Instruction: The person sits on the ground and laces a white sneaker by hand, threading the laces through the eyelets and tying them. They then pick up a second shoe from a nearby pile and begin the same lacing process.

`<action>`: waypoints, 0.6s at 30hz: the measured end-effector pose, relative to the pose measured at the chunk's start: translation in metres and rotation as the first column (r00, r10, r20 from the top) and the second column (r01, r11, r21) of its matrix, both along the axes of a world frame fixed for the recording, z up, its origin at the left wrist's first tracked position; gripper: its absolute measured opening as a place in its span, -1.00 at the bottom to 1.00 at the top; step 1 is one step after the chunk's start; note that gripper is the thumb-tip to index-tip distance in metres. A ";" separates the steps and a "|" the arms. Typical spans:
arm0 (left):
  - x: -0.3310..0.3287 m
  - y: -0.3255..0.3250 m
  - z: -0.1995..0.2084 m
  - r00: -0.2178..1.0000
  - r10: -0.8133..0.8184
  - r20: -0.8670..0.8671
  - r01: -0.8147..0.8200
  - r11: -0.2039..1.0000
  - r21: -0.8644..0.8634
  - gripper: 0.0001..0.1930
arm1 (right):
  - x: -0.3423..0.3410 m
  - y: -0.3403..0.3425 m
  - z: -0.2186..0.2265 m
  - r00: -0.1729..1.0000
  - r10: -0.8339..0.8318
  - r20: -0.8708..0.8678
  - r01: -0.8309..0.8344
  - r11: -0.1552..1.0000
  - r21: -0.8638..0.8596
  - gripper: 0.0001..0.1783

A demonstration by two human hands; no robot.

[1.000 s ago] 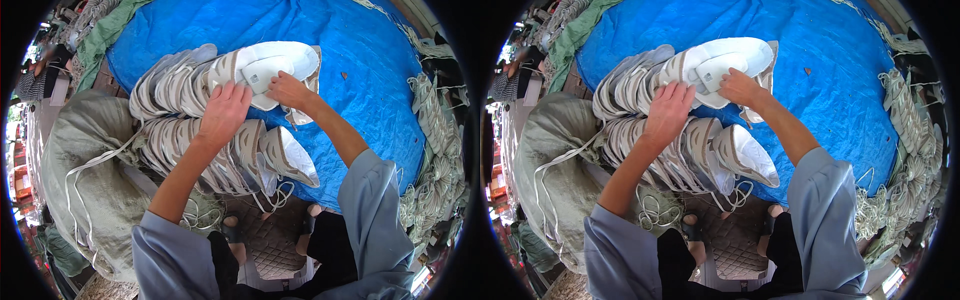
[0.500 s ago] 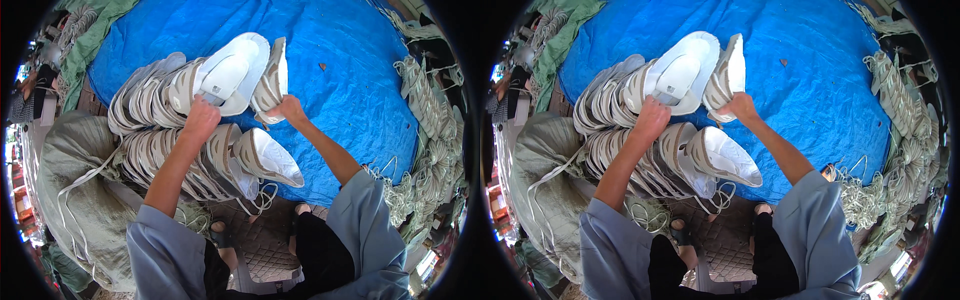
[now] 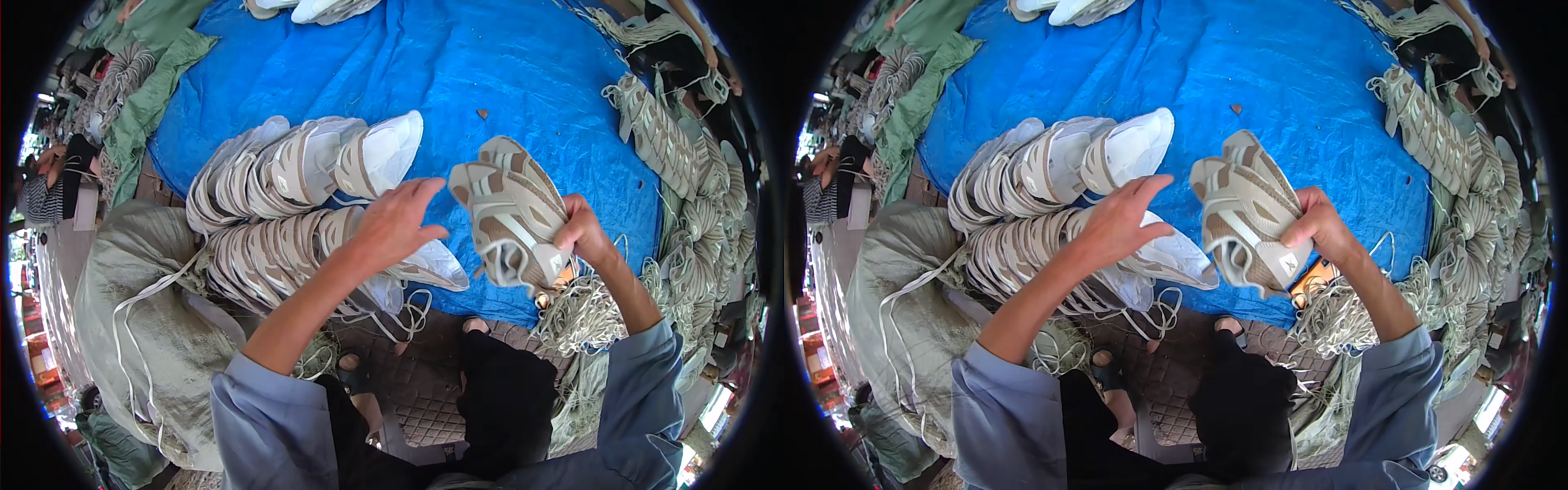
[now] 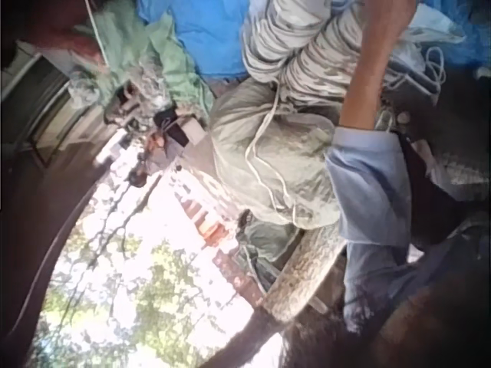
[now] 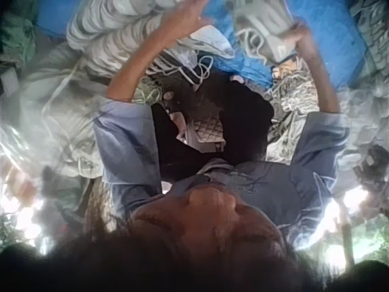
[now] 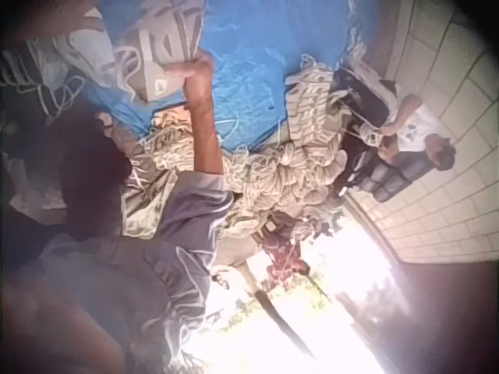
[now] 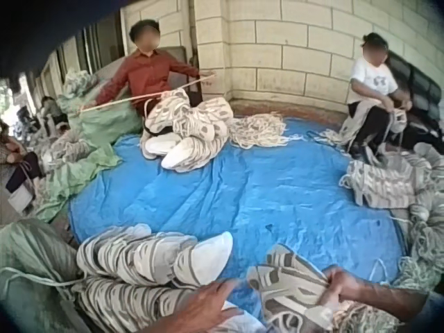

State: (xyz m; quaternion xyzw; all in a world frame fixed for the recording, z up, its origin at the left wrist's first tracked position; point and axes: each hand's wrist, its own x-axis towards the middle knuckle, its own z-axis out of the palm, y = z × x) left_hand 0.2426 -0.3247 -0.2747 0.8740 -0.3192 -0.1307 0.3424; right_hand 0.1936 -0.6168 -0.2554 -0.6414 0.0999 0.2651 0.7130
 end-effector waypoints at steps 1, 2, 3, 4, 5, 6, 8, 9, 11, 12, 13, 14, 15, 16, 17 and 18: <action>-0.006 -0.009 0.020 1.000 0.010 -0.020 -0.011 0.997 -0.077 -0.39 | -0.004 -0.003 0.019 0.999 0.050 0.006 -0.050 0.996 0.073 -0.41; -0.012 -0.016 0.038 0.999 0.017 -0.043 -0.023 0.988 -0.154 -0.39 | -0.006 -0.007 0.037 0.995 0.100 0.014 -0.101 0.984 0.144 -0.37; -0.018 -0.021 0.056 0.998 0.019 -0.065 -0.034 0.973 -0.229 -0.38 | -0.010 -0.011 0.052 0.989 0.149 0.027 -0.151 0.965 0.215 -0.34; -0.024 -0.022 0.073 0.995 0.015 -0.101 -0.044 0.957 -0.288 -0.44 | -0.015 -0.015 0.064 0.996 0.083 -0.012 -0.076 0.953 0.294 -0.29; -0.032 -0.021 0.089 0.978 0.013 -0.206 -0.069 0.961 -0.268 -0.47 | -0.020 -0.015 0.076 0.998 0.061 -0.025 -0.047 0.928 0.371 -0.29; -0.041 -0.020 0.102 0.951 0.011 -0.310 -0.091 0.965 -0.246 -0.49 | -0.026 -0.012 0.088 0.998 0.038 -0.041 -0.016 0.896 0.443 -0.29; -0.066 -0.028 0.116 0.873 0.028 -0.487 -0.154 0.963 -0.221 -0.69 | -0.042 -0.019 0.100 1.000 0.026 -0.002 -0.022 0.900 0.434 -0.28; -0.082 -0.030 0.112 0.830 0.030 -0.557 -0.215 0.939 -0.269 -0.73 | -0.047 -0.027 0.098 0.994 0.100 0.046 -0.110 0.935 0.336 -0.29; -0.108 -0.037 0.097 0.727 0.016 -0.687 -0.342 0.875 -0.342 -0.82 | -0.062 -0.024 0.102 0.989 -0.043 0.145 0.025 0.991 0.129 -0.27; -0.124 -0.047 0.093 0.703 0.013 -0.711 -0.463 0.767 -0.444 -0.91 | -0.068 -0.031 0.099 0.972 -0.060 0.227 0.056 0.998 0.021 -0.26; -0.133 -0.055 0.093 0.690 0.033 -0.723 -0.496 0.749 -0.439 -0.90 | -0.071 -0.042 0.094 0.949 -0.068 0.307 0.100 0.991 -0.088 -0.25; -0.140 -0.061 0.094 0.676 0.053 -0.735 -0.530 0.729 -0.435 -0.90 | -0.078 -0.051 0.092 0.920 -0.067 0.385 0.151 0.970 -0.192 -0.24; -0.146 -0.068 0.095 0.661 0.073 -0.747 -0.563 0.707 -0.429 -0.90 | -0.088 -0.055 0.091 0.926 -0.086 0.369 0.163 0.969 -0.183 -0.25; -0.151 -0.078 0.096 0.605 0.003 -0.796 -0.647 0.584 -0.490 -0.87 | -0.098 -0.058 0.092 0.930 -0.104 0.353 0.175 0.969 -0.174 -0.25; -0.152 -0.082 0.098 0.549 -0.061 -0.834 -0.711 0.491 -0.504 -0.84 | -0.106 -0.061 0.092 0.934 -0.121 0.337 0.185 0.969 -0.165 -0.25; -0.151 -0.090 0.107 0.485 -0.139 -0.864 -0.769 0.402 -0.496 -0.82 | -0.115 -0.065 0.088 0.948 -0.110 0.300 0.160 0.976 -0.147 -0.25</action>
